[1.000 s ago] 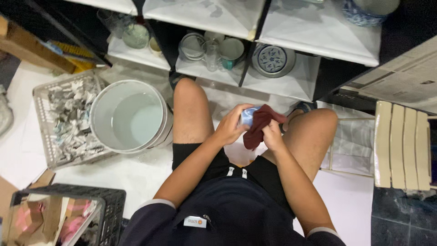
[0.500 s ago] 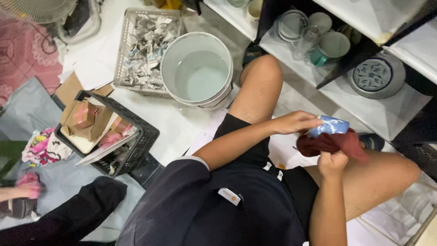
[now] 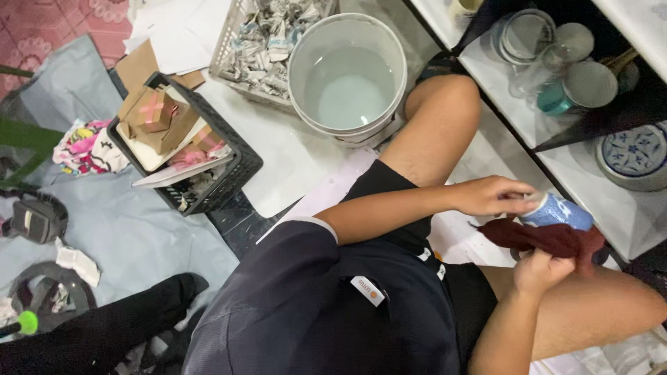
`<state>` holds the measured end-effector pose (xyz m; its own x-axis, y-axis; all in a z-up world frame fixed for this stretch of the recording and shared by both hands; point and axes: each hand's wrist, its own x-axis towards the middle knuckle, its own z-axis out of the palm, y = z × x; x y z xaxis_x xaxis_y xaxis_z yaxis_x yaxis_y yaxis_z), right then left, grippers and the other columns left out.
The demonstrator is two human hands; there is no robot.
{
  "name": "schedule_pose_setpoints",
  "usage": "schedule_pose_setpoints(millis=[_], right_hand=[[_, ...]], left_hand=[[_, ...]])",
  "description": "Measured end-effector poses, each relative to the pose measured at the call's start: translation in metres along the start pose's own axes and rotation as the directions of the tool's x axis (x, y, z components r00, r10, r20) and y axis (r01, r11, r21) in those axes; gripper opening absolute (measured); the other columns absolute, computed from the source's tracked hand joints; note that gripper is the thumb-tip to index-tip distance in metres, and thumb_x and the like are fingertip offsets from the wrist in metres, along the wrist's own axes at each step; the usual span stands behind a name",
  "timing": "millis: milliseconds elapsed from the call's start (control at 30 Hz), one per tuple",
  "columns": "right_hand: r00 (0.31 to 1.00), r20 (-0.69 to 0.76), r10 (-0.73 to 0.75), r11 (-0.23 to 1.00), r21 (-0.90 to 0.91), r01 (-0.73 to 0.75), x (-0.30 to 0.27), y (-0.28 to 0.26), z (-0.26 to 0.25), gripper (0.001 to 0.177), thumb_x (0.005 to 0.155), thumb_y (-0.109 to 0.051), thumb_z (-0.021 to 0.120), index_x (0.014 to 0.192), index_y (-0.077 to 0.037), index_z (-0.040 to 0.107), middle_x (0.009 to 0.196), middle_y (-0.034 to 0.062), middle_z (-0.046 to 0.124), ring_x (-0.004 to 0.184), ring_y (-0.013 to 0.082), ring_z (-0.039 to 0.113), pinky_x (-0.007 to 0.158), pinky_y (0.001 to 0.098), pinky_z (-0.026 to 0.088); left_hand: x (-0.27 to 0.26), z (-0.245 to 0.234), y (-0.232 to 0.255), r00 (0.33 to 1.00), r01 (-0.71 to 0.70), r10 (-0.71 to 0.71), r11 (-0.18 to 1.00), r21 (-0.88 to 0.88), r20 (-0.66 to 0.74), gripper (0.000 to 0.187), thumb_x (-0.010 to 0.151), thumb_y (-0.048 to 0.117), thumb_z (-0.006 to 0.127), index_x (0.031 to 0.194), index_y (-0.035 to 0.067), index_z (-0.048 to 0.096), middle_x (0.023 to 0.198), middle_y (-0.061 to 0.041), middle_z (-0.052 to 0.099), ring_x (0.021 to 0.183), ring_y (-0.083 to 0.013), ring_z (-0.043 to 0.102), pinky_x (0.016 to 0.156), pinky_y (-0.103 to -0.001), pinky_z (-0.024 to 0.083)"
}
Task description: The person sits on the floor and wipes several ceramic bowls and glass cups with a maroon cloth. They handle each item one at a time, wiping the exterior and interior, then place the items on a nearby shelf.
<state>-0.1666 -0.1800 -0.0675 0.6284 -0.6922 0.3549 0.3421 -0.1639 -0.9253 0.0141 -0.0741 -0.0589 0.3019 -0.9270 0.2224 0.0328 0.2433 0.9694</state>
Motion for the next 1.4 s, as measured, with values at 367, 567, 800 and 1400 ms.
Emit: schedule_pose_setpoints(millis=[367, 567, 800, 1400], right_hand=[[0.903, 0.398, -0.163, 0.778, -0.511, 0.365, 0.014, -0.043, 0.018, 0.034, 0.085, 0.007, 0.055, 0.118, 0.005, 0.061, 0.115, 0.0149, 0.061, 0.106, 0.0246, 0.062, 0.104, 0.0401, 0.048], [0.982, 0.006, 0.191, 0.975, -0.12, -0.189, -0.012, 0.011, -0.013, 0.041, 0.108, -0.007, 0.065, 0.145, 0.002, 0.049, 0.13, 0.0082, 0.059, 0.101, 0.0104, 0.059, 0.082, 0.0215, 0.051], [0.995, 0.025, 0.093, 0.995, 0.028, -0.094, -0.01, 0.023, -0.014, 0.044, 0.109, -0.005, 0.06, 0.15, 0.003, 0.045, 0.144, 0.0085, 0.057, 0.127, 0.0138, 0.061, 0.111, 0.0256, 0.054], [0.975, 0.019, 0.22, 0.974, -0.063, -0.218, -0.017, 0.01, 0.002, 0.048, 0.102, -0.006, 0.067, 0.145, 0.003, 0.048, 0.125, 0.0128, 0.056, 0.103, 0.0193, 0.053, 0.1, 0.0353, 0.048]], left_hand=[[0.001, -0.008, -0.019, 0.995, 0.074, -0.063, 0.986, -0.147, 0.077, 0.049, 0.1, 0.05, 0.065, 0.113, 0.004, 0.078, 0.083, -0.002, 0.072, 0.075, -0.0094, 0.064, 0.066, -0.025, 0.052], [-0.012, -0.016, 0.01, 0.965, -0.261, 0.26, 0.953, 0.154, 0.024, 0.068, 0.091, 0.04, 0.084, 0.147, 0.016, 0.054, 0.119, -0.006, 0.072, 0.097, -0.0108, 0.065, 0.077, -0.025, 0.053], [-0.014, -0.016, 0.017, 0.965, -0.259, 0.261, 0.955, 0.146, 0.006, 0.068, 0.091, 0.044, 0.08, 0.147, 0.016, 0.054, 0.127, -0.007, 0.068, 0.092, -0.0113, 0.064, 0.075, -0.025, 0.056], [-0.031, -0.026, 0.045, 0.999, -0.04, 0.045, 0.966, 0.257, -0.013, 0.065, 0.086, 0.04, 0.082, 0.142, 0.011, 0.065, 0.091, -0.004, 0.075, 0.081, -0.0147, 0.065, 0.075, -0.028, 0.056]])
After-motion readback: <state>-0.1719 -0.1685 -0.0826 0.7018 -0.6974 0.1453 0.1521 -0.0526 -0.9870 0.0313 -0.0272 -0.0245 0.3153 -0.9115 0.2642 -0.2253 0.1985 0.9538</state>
